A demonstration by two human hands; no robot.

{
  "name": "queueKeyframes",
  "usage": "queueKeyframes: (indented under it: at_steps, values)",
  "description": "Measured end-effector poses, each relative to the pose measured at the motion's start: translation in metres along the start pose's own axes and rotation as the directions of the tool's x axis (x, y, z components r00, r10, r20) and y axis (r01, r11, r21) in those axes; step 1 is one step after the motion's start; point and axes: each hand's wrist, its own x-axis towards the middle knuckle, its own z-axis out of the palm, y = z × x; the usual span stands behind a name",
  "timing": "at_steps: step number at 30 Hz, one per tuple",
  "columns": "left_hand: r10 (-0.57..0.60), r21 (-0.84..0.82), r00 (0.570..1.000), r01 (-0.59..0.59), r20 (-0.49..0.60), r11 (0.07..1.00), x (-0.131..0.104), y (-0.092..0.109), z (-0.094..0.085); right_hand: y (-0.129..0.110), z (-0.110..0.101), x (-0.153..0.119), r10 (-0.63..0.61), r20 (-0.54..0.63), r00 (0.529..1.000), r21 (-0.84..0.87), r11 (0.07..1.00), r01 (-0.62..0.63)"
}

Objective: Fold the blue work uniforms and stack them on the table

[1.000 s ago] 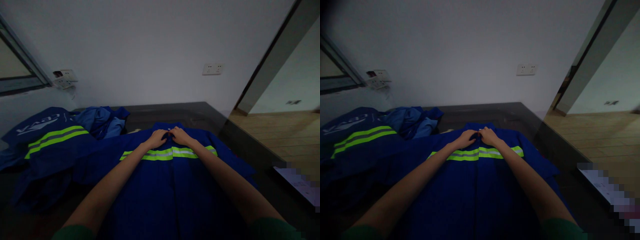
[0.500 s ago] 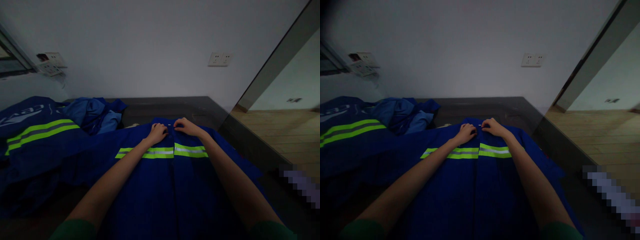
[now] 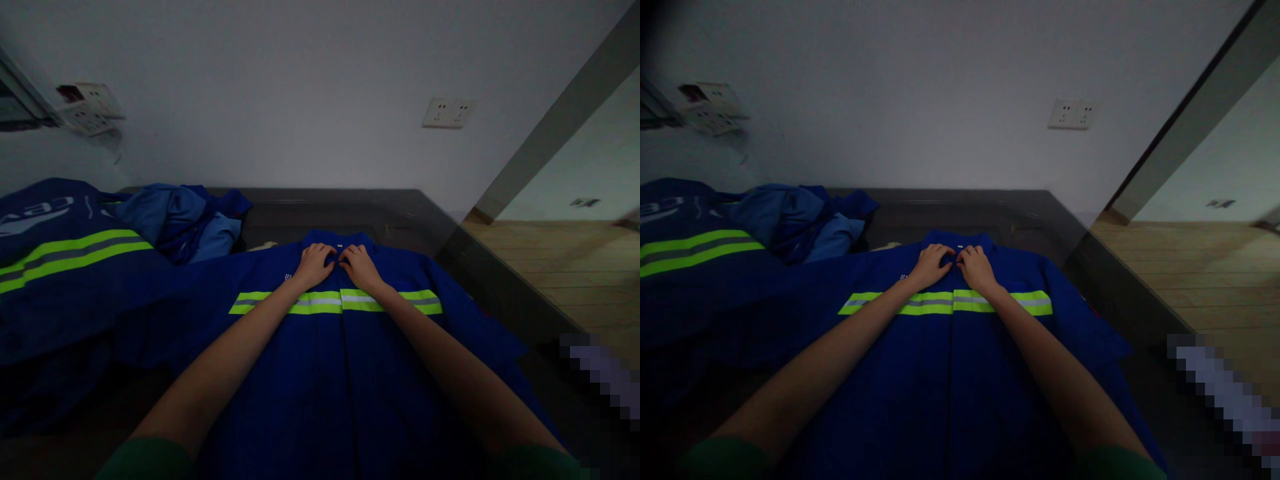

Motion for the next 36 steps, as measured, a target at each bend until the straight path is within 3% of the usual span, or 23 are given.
queueKeyframes:
  at_steps: [7, 16, 21, 23, 25, 28, 30, 32, 34, 36]
  values:
    - [0.002, 0.027, 1.0, -0.003, 0.031, 1.0, -0.002, -0.005, -0.002, 0.0, 0.002, 0.001, -0.008, -0.019, 1.0, -0.014, 1.0, 0.008]
    - [-0.05, 0.055, 0.999, 0.049, 0.003, 0.997, 0.012, -0.032, -0.008, 0.005, 0.016, 0.036, -0.079, 0.0, 0.997, -0.003, 0.997, 0.079]
    - [-0.031, 0.066, 1.0, 0.031, 0.0, 0.997, 0.012, -0.033, -0.016, 0.004, 0.021, 0.043, -0.058, -0.02, 0.998, 0.0, 0.998, 0.058]
    - [-0.01, 0.111, 1.0, 0.009, 0.008, 0.994, 0.002, -0.038, -0.034, 0.003, 0.021, 0.043, -0.055, -0.014, 0.998, -0.006, 0.998, 0.055]
    - [-0.04, 0.23, 0.999, 0.036, 0.009, 0.973, -0.018, -0.053, -0.063, 0.002, 0.022, 0.042, -0.051, -0.004, 0.999, -0.012, 0.999, 0.051]
    - [-0.237, 0.463, 0.97, 0.239, -0.063, 0.854, -0.055, -0.098, -0.118, -0.001, 0.023, 0.041, -0.034, 0.006, 0.999, -0.018, 0.999, 0.034]
    - [-0.442, 0.519, 0.891, 0.428, -0.105, 0.739, -0.078, -0.136, -0.152, -0.002, 0.023, 0.041, -0.02, 0.013, 1.0, -0.018, 1.0, 0.02]
    - [-0.572, 0.505, 0.821, 0.494, -0.001, 0.708, -0.092, -0.174, -0.176, -0.003, 0.024, 0.041, -0.002, 0.016, 1.0, -0.01, 1.0, 0.003]
    - [-0.57, 0.475, 0.811, 0.452, 0.134, 0.755, -0.1, -0.205, -0.189, -0.003, 0.024, 0.041, 0.013, 0.016, 1.0, -0.001, 1.0, -0.013]
    - [-0.525, 0.451, 0.831, 0.402, 0.186, 0.796, -0.105, -0.229, -0.195, -0.002, 0.025, 0.041, 0.018, 0.013, 1.0, 0.003, 1.0, -0.018]
